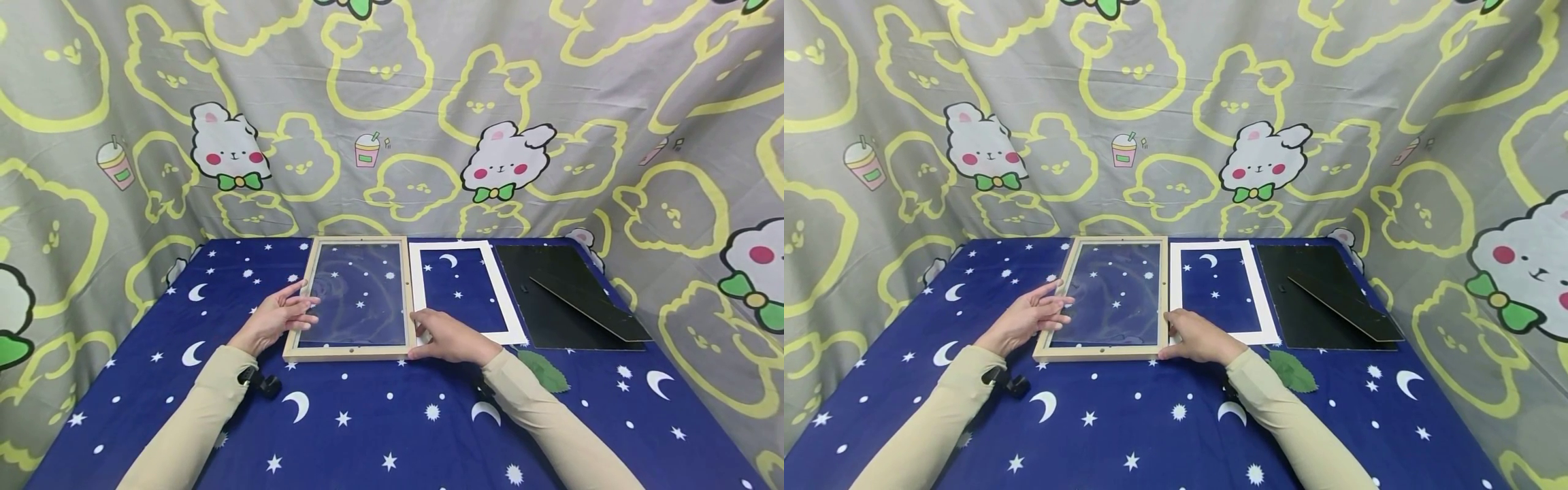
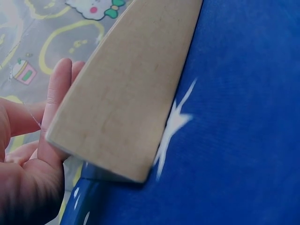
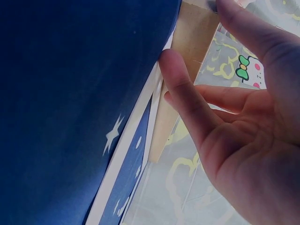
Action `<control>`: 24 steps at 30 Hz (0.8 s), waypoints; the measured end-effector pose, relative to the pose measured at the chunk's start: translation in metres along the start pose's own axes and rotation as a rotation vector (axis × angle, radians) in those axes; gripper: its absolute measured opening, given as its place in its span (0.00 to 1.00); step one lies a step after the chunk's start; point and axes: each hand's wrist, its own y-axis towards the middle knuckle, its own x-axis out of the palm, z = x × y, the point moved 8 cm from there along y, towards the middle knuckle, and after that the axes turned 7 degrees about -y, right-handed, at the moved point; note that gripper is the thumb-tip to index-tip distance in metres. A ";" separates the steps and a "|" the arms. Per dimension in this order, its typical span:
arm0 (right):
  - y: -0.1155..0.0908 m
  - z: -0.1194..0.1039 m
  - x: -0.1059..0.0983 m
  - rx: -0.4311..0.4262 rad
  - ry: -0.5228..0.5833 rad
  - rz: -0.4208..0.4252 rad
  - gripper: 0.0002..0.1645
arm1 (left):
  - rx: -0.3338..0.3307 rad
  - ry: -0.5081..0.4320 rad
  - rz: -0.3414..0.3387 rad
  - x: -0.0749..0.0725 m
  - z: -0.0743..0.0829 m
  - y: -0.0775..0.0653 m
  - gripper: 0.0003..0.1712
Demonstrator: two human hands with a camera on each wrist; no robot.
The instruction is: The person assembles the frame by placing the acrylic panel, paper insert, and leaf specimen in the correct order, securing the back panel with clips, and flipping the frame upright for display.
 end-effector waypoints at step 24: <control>-0.001 -0.001 -0.001 0.000 0.002 -0.001 0.45 | 0.001 0.145 0.005 0.005 0.000 0.000 0.42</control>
